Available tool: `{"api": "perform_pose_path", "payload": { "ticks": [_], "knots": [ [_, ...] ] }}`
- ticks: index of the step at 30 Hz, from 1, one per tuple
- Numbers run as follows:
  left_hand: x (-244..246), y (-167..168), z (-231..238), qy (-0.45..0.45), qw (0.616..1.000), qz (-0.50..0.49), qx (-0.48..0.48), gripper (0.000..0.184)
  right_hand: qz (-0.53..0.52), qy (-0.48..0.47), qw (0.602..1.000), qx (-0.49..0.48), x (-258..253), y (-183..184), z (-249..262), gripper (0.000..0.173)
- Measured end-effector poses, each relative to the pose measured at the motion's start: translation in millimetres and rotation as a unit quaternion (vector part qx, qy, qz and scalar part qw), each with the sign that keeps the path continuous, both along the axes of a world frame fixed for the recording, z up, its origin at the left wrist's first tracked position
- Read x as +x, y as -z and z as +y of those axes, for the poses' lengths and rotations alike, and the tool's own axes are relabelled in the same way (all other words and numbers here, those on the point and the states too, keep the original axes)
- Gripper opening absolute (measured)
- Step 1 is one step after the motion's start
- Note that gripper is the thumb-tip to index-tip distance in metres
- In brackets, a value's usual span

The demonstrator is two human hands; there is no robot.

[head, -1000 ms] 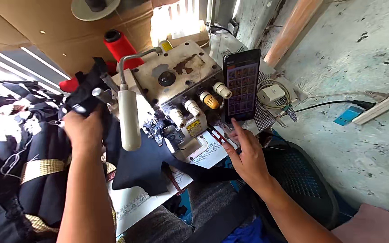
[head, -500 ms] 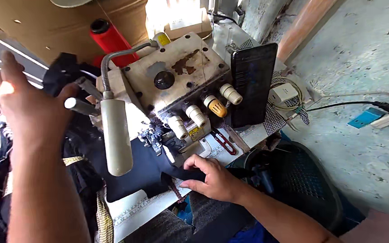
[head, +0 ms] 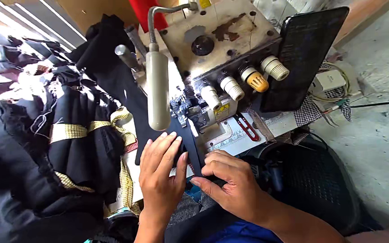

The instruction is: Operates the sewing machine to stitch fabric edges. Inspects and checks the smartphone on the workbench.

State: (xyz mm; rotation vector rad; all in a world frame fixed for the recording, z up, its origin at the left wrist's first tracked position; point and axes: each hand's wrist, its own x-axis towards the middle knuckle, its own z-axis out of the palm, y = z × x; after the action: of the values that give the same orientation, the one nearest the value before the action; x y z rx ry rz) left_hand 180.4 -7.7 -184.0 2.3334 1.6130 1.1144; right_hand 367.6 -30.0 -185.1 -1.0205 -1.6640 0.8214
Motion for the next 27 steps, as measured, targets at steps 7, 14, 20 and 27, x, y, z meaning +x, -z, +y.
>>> {"api": "perform_pose_path", "payload": {
  "ticks": [7,14,20,27],
  "knots": [
    [-4.7,3.9,5.9,0.005,1.000,-0.002,0.013,0.024,-0.005,0.029,0.998,-0.060,-0.1,24.2,0.3,0.023],
    [-12.7,14.3,12.8,0.036,0.999,-0.020,0.028,0.025,-0.037,0.001,0.999,-0.039,6.8,56.7,16.0,0.022],
    [-69.0,-16.5,-41.3,-0.123,0.990,-0.038,0.059,0.027,-0.082,-0.098,0.988,-0.085,38.7,42.2,-17.7,0.016],
    [-152.1,-9.9,-105.8,-0.408,0.907,0.051,0.088,0.047,-0.341,-0.071,0.926,-0.147,108.1,64.2,-52.7,0.031]
  ]
}}
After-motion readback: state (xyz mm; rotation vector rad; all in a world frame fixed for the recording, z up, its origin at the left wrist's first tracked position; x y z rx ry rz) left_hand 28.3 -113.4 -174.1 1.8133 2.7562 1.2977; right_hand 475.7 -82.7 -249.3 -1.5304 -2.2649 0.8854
